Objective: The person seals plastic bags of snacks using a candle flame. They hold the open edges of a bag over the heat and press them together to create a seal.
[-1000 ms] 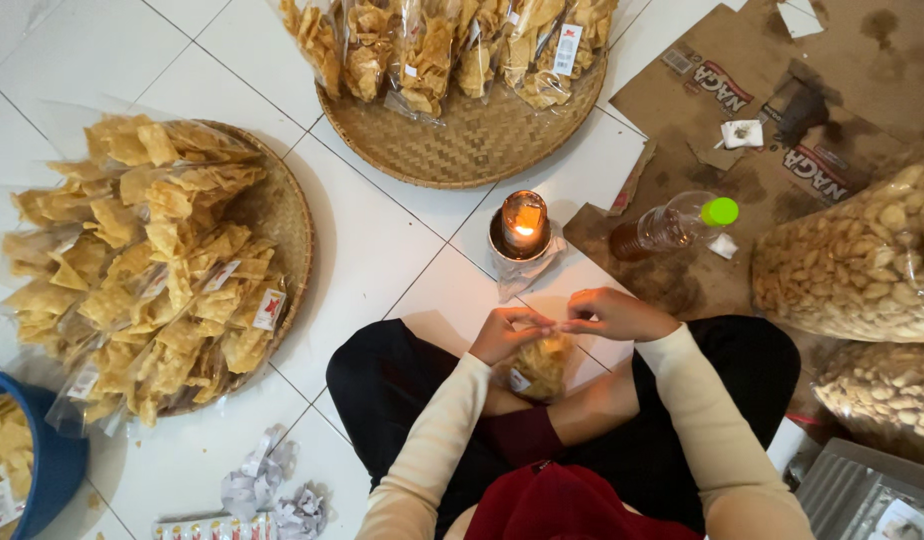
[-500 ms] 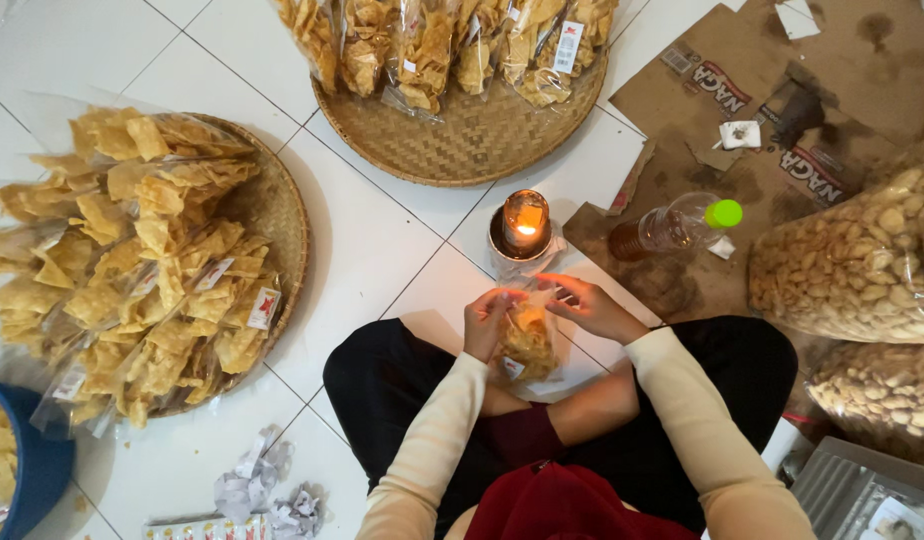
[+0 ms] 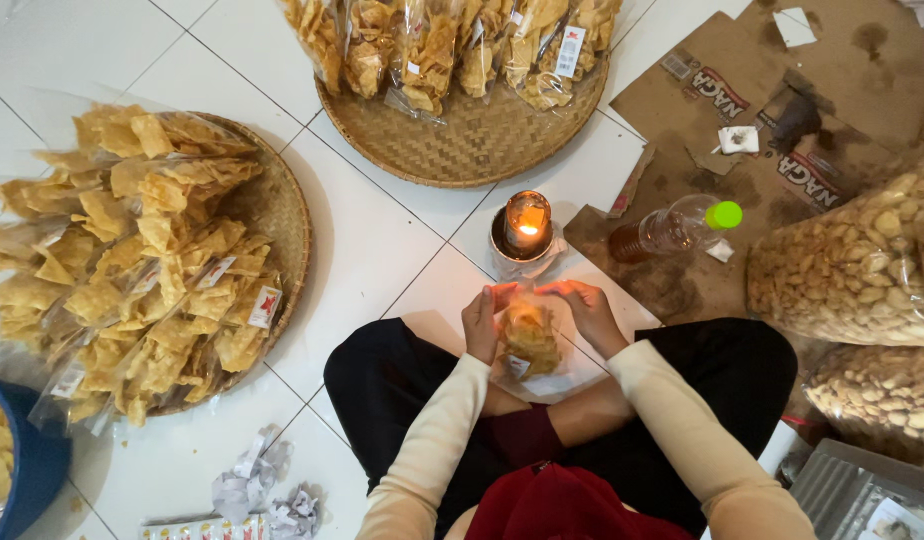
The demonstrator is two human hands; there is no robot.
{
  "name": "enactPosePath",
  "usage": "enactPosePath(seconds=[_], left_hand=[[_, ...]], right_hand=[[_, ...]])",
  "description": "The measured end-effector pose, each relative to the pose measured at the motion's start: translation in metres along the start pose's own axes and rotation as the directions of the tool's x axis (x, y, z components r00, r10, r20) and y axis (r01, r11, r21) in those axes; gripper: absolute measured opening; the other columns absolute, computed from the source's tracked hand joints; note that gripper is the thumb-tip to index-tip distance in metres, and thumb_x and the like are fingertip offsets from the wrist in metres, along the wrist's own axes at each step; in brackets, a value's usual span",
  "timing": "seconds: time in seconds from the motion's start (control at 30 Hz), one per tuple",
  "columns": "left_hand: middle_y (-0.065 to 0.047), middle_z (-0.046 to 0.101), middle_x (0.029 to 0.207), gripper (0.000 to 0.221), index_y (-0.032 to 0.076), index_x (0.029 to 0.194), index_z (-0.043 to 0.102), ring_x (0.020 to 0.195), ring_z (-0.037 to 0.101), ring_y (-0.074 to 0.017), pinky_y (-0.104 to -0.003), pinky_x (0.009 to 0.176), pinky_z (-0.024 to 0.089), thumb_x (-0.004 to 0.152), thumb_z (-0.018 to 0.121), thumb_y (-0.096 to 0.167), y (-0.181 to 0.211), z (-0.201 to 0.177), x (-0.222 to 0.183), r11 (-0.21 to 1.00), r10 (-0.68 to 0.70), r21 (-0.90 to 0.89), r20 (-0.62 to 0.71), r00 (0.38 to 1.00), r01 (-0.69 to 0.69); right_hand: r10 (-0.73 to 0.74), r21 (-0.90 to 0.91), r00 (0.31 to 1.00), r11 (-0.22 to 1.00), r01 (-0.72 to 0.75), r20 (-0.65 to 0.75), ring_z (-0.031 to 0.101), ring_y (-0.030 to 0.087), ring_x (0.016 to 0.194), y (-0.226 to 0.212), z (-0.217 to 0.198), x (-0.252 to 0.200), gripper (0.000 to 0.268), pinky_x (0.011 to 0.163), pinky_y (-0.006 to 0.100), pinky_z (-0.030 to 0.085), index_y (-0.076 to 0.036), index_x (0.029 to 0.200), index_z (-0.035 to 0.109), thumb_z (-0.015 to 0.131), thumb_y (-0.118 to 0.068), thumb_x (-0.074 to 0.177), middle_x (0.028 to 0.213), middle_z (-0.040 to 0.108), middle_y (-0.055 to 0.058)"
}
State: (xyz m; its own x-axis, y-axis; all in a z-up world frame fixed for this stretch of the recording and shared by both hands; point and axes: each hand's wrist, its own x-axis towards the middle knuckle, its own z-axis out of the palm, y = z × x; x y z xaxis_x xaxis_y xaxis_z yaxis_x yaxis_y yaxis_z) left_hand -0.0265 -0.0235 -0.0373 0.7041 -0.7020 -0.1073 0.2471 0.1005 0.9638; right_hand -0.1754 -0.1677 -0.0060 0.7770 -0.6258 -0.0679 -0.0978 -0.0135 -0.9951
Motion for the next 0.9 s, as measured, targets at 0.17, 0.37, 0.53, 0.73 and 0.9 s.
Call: enactPosePath(seconds=[0.17,0.37,0.53,0.73,0.9], left_hand=[[-0.014,0.079,0.102,0.055,-0.007,0.102,0.076,0.097,0.072,-0.019,-0.035,0.095,0.053,0.111,0.045,0.037,-0.005,0.001,-0.006,0.998,-0.033,-0.054,-0.057,0.998,0.03],[-0.013,0.077,0.102,0.046,-0.004,0.107,0.074,0.098,0.071,-0.0234,-0.037,0.091,0.055,0.109,0.05,0.036,-0.012,-0.009,-0.012,0.898,-0.29,-0.344,0.001,0.957,0.273],[-0.011,0.068,0.133,0.061,0.001,0.14,0.057,0.12,0.064,-0.0199,-0.033,0.1,0.048,0.103,0.052,0.05,0.007,-0.009,-0.014,0.919,-0.165,-0.321,0.212,0.963,0.228],[-0.009,0.048,0.151,0.11,0.005,0.159,0.027,0.138,0.048,-0.0192,-0.037,0.115,0.041,0.072,0.092,0.025,0.012,0.0,-0.017,0.996,0.008,-0.08,0.534,0.845,0.042],[-0.009,0.057,0.142,0.107,0.002,0.153,0.037,0.132,0.055,-0.02,-0.036,0.112,0.046,0.064,0.097,0.014,0.001,0.005,-0.023,0.994,-0.007,0.103,0.416,0.909,-0.039]], right_hand=[[0.135,0.479,0.977,0.877,-0.039,-0.167,0.072,0.022,0.101,0.034,0.012,-0.006,0.035,0.103,0.037,0.052,0.005,0.098,0.07,0.05,-0.023,0.107,0.102,0.076,0.016],[0.096,0.225,0.988,0.972,-0.067,-0.12,0.07,0.018,0.099,0.037,0.007,-0.014,0.037,0.099,0.035,0.05,0.005,0.1,0.071,0.048,-0.023,0.107,0.101,0.077,0.014],[0.094,0.235,0.993,0.969,-0.074,-0.076,0.072,0.018,0.093,0.021,0.007,-0.014,0.037,0.093,0.035,0.055,0.004,0.101,0.071,0.048,-0.025,0.108,0.098,0.076,0.012],[0.108,0.425,0.962,0.905,0.01,-0.253,0.074,0.024,0.094,-0.006,-0.001,-0.023,0.033,0.094,0.038,0.058,0.006,0.101,0.069,0.051,-0.021,0.107,0.1,0.075,0.016],[0.123,0.607,0.959,0.792,0.06,-0.255,0.072,0.026,0.103,-0.019,-0.002,-0.024,0.033,0.099,0.041,0.058,0.006,0.107,0.067,0.051,-0.023,0.111,0.106,0.074,0.018]])
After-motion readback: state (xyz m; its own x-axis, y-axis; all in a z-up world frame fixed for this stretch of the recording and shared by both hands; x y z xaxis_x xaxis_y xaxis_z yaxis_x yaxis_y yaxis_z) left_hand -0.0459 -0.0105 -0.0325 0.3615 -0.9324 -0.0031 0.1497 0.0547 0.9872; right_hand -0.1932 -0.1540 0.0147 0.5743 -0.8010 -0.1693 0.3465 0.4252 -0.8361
